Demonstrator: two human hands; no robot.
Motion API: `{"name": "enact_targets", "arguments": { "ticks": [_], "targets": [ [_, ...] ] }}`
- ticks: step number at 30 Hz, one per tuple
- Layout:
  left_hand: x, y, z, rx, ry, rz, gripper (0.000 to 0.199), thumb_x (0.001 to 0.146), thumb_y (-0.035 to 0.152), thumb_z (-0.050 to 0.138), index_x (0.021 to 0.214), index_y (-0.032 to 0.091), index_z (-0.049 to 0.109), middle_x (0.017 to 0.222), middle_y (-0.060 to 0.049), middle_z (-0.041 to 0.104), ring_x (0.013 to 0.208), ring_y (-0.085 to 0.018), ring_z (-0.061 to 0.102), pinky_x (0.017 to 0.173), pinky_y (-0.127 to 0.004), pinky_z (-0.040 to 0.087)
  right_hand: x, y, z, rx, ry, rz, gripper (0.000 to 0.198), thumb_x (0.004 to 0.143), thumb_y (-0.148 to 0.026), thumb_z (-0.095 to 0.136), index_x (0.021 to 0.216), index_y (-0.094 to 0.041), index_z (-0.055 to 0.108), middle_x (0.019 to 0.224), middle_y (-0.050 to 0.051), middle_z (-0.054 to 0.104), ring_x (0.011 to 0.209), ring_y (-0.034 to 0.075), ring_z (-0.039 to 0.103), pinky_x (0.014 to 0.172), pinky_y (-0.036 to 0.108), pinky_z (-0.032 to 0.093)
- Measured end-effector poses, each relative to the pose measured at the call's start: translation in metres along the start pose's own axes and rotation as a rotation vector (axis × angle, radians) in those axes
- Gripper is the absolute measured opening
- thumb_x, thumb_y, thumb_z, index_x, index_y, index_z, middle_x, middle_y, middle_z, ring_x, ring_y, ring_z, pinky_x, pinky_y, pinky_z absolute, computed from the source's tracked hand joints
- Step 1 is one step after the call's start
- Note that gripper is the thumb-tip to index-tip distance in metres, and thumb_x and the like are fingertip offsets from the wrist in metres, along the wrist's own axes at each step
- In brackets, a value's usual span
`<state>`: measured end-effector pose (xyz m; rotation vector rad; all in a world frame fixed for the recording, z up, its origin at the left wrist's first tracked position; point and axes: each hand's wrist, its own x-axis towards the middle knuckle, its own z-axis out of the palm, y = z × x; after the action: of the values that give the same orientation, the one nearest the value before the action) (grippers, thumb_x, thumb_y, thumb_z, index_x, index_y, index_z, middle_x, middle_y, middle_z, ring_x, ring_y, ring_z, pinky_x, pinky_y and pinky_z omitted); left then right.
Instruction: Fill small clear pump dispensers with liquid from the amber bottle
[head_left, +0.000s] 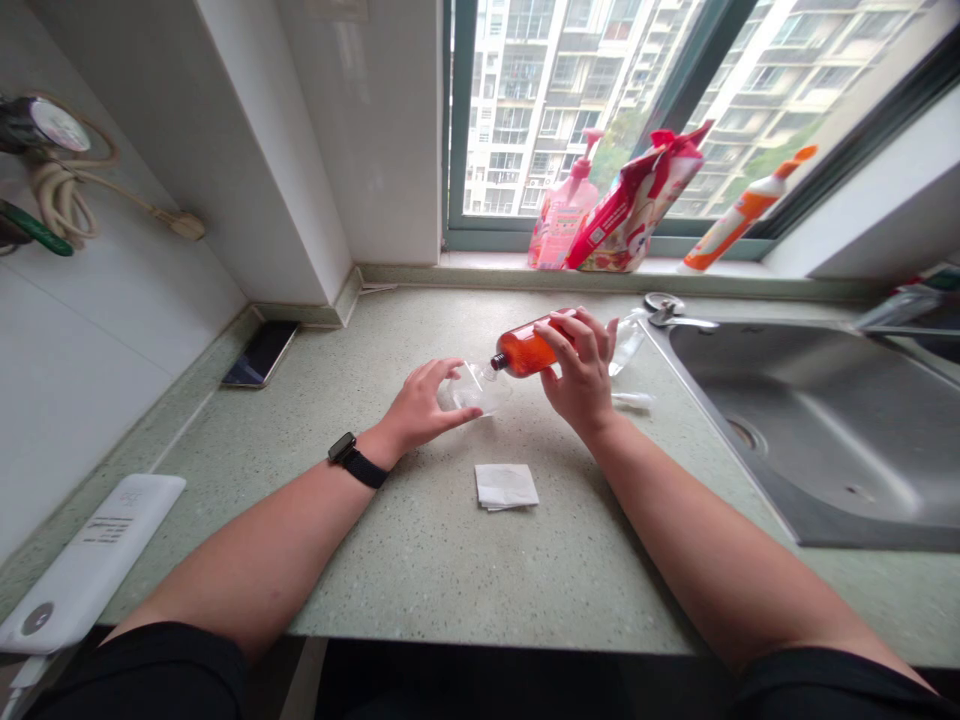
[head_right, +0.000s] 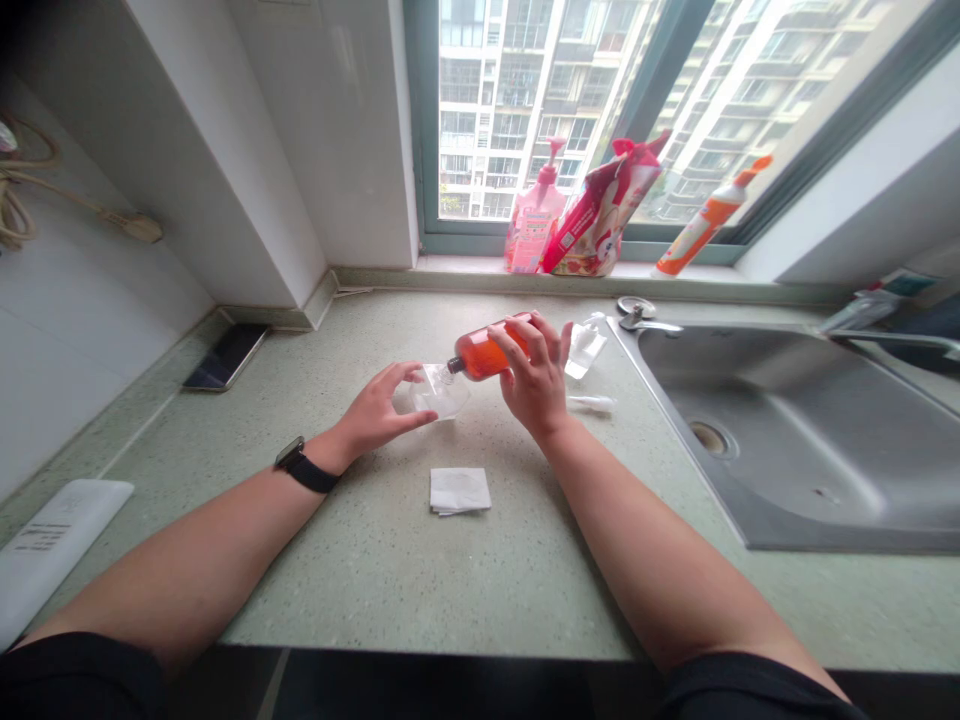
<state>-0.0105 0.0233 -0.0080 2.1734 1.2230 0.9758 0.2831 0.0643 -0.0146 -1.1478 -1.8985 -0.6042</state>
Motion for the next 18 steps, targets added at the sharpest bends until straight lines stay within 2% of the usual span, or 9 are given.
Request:
{"name": "enact_targets", "arguments": {
  "ticks": [10, 18],
  "targets": [
    [0.0002, -0.0016, 0.0006, 0.001, 0.01, 0.014, 0.075, 0.085, 0.061, 0.089, 0.145, 0.026, 0.06, 0.127, -0.01, 0.074, 0.121, -0.034, 0.071, 0.112, -0.056, 0.053, -0.0003, 0.0028, -0.0004, -0.012, -0.044, 0.001, 0.075, 0.088, -0.005, 0.064, 0.155, -0.038, 0.054, 0.152, 0.008, 0.062, 0.157, 0.038, 0.044, 0.135, 0.076, 0.017],
    [0.0002, -0.002, 0.0007, 0.009, 0.012, 0.014, 0.076, 0.085, 0.062, 0.089, 0.145, 0.026, 0.06, 0.126, -0.01, 0.074, 0.12, -0.034, 0.071, 0.111, -0.055, 0.054, 0.0, 0.0039, -0.0008, -0.021, -0.028, -0.025, 0.074, 0.09, -0.006, 0.064, 0.156, -0.038, 0.053, 0.151, 0.008, 0.062, 0.156, 0.037, 0.045, 0.136, 0.075, 0.017]
  ]
}}
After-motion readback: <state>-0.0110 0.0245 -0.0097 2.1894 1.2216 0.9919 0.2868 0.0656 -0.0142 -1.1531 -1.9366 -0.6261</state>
